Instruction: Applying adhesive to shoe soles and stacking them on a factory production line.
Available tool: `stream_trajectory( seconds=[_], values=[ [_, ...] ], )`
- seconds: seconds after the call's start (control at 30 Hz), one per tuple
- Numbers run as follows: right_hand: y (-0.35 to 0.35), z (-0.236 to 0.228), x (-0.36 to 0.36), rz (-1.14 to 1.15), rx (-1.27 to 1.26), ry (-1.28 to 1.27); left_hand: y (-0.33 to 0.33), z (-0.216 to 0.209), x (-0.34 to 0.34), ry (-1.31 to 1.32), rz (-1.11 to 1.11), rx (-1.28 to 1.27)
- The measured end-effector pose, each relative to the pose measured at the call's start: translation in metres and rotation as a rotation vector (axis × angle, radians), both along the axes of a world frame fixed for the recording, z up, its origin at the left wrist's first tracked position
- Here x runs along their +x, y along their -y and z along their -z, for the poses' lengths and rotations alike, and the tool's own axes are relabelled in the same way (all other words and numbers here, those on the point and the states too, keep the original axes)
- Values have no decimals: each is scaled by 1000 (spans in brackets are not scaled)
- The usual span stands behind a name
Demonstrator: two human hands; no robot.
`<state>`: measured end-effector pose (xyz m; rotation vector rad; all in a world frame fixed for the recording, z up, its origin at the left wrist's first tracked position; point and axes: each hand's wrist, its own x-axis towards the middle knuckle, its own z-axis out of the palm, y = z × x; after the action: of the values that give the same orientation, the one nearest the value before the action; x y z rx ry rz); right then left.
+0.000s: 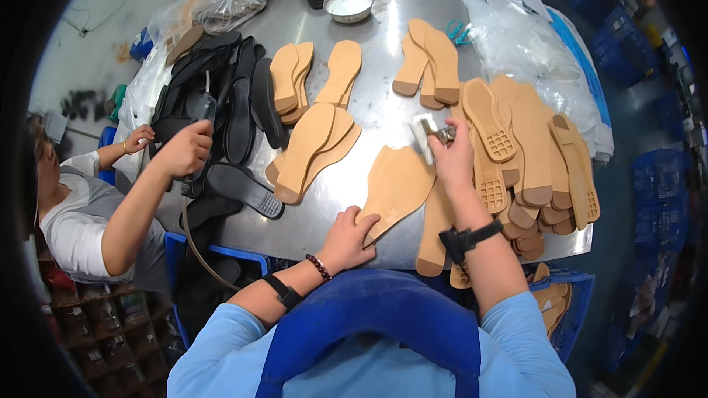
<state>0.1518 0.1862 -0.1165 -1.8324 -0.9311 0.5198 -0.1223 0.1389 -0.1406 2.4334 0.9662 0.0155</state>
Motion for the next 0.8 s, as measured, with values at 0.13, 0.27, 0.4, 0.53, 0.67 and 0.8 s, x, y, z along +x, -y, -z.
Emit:
stream_trajectory(
  seconds=[0.13, 0.27, 0.4, 0.53, 0.67, 0.8],
  values=[
    [46, -16, 8, -1, 231, -287, -27, -14, -2, 447, -192, -235],
    [93, -41, 20, 63, 260, -283, -86, -63, 40, 689, -252, -222],
    [118, -47, 16, 88, 216, -322, -176, -55, 133, 712, -209, 157],
    [137, -42, 7, 82, 169, -343, -229, -41, 209, 408, -177, 13],
    [148, -32, 0, 98, 107, -344, -211, 5, 202, 469, -283, -67],
    [153, -16, -4, 93, 52, -372, -159, 31, 94, 548, -280, 275]
  ],
)
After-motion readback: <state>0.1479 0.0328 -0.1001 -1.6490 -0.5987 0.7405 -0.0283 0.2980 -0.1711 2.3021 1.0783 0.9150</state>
